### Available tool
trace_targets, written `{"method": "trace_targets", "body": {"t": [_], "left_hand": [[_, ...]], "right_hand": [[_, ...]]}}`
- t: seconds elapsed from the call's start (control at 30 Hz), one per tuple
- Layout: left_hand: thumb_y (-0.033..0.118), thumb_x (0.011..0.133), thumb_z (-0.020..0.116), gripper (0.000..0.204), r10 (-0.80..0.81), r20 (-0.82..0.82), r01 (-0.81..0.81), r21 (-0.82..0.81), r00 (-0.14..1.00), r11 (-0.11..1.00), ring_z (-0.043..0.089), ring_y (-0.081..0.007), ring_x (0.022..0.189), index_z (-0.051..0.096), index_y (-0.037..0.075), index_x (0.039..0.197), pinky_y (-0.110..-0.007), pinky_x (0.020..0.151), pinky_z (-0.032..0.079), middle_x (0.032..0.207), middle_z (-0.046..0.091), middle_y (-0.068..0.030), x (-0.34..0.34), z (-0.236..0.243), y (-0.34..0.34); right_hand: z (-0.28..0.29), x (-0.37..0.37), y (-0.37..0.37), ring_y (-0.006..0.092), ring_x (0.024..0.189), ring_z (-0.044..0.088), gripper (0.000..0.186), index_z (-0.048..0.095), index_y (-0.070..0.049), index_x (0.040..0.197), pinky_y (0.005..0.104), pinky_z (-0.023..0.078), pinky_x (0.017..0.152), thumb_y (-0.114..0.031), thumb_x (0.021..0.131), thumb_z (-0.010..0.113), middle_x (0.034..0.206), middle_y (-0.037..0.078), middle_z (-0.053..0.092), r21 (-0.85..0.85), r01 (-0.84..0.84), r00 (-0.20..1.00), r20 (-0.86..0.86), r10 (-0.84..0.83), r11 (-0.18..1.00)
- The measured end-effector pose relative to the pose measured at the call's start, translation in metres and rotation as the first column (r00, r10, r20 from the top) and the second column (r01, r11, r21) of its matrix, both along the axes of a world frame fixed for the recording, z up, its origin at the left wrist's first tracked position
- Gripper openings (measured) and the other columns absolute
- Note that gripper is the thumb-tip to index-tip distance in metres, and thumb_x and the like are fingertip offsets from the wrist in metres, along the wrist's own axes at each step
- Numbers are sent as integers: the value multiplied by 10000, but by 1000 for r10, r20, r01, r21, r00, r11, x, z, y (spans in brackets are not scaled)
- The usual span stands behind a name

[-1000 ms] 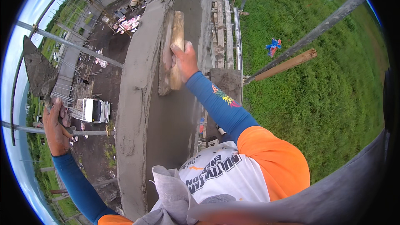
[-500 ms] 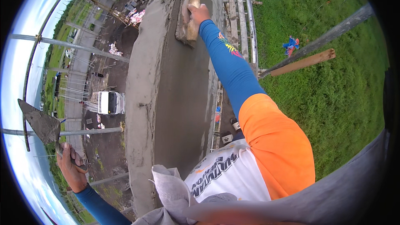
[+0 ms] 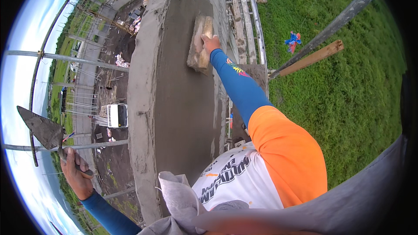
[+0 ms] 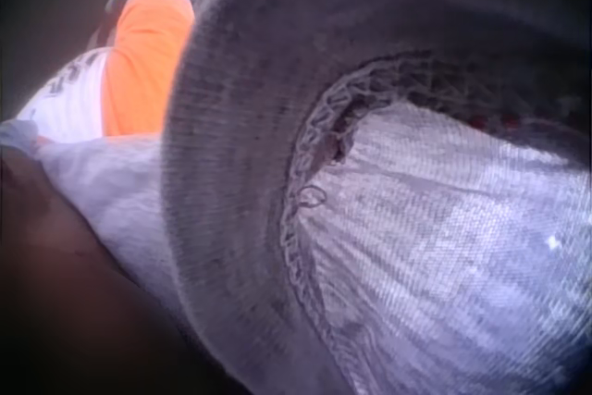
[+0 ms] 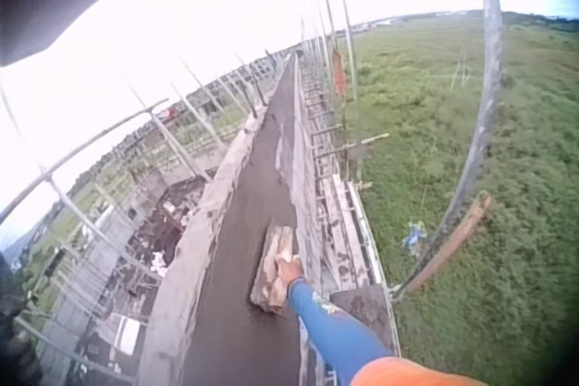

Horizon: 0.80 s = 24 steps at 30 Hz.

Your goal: The person scoops wet cement from a scaffold platform with a trowel and applies it to a vertical wall. They then smooth the surface with a wooden float, repeating the process to cover more area.

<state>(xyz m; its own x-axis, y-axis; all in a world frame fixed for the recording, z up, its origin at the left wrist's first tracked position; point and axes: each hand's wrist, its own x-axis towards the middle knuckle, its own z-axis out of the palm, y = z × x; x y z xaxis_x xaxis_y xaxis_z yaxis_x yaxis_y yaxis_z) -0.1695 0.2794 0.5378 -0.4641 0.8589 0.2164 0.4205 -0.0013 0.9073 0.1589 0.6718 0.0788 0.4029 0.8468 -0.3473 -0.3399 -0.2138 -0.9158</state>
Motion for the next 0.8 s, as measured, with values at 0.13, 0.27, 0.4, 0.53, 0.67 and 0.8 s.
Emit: {"method": "trace_targets", "body": {"t": [0.13, 0.27, 0.4, 0.53, 0.67, 0.8], "left_hand": [[194, 1052, 595, 120, 24, 5, -24, -30, 1000, 999, 421, -55, 524, 567, 77, 1040, -223, 483, 358, 740, 465, 19, 0, -3, -4], [197, 1048, 601, 125, 81, -4, -81, -5, 997, 997, 422, -55, 521, 563, 81, 1023, -225, 470, 352, 731, 464, 20, -3, -6, -11], [206, 1046, 606, 134, 164, -13, -165, -44, 986, 985, 422, -55, 526, 563, 82, 1023, -230, 471, 351, 730, 462, 19, -5, -7, -25], [217, 1043, 613, 150, 241, -27, -243, -86, 970, 966, 423, -56, 530, 560, 78, 1026, -234, 477, 357, 733, 461, 19, -4, -7, -33], [215, 1032, 629, 158, 211, -22, -212, -101, 977, 972, 429, -56, 529, 553, 77, 1020, -233, 471, 359, 725, 456, 19, -1, -5, -23], [195, 1030, 629, 145, 199, 1, -199, -66, 980, 978, 419, -56, 511, 546, 78, 1006, -229, 458, 354, 716, 448, 20, 1, -6, -11]], "right_hand": [[105, 8, 52, 185, 697, 535, 543, 465, 83, 1244, 391, 492, 625, -263, 915, 723, 939, 129, 575, 404, -99, 966, -182, 185, 909], [177, 1, 108, 211, 729, 588, 538, 486, 91, 1228, 399, 518, 658, -258, 905, 739, 933, 150, 606, 434, -51, 998, -1, 58, 900], [168, 14, 149, 218, 768, 629, 482, 530, 90, 1181, 405, 532, 674, -240, 902, 743, 913, 168, 639, 301, -50, 998, 48, 38, 952], [120, 31, 148, 448, 1246, 605, 717, 560, 85, 1313, 449, 479, 1083, -346, 783, 778, 1323, 315, 619, 32, -86, 985, 154, 80, 996], [69, 33, 118, 438, 1230, 617, 709, 570, 85, 1290, 449, 488, 1069, -345, 774, 796, 1315, 309, 626, -192, -85, 983, 145, 114, 978], [51, 43, 130, 447, 1224, 617, 739, 553, 101, 1302, 453, 484, 1061, -379, 792, 788, 1312, 319, 622, -15, -18, 994, 103, 19, 1000]]}}
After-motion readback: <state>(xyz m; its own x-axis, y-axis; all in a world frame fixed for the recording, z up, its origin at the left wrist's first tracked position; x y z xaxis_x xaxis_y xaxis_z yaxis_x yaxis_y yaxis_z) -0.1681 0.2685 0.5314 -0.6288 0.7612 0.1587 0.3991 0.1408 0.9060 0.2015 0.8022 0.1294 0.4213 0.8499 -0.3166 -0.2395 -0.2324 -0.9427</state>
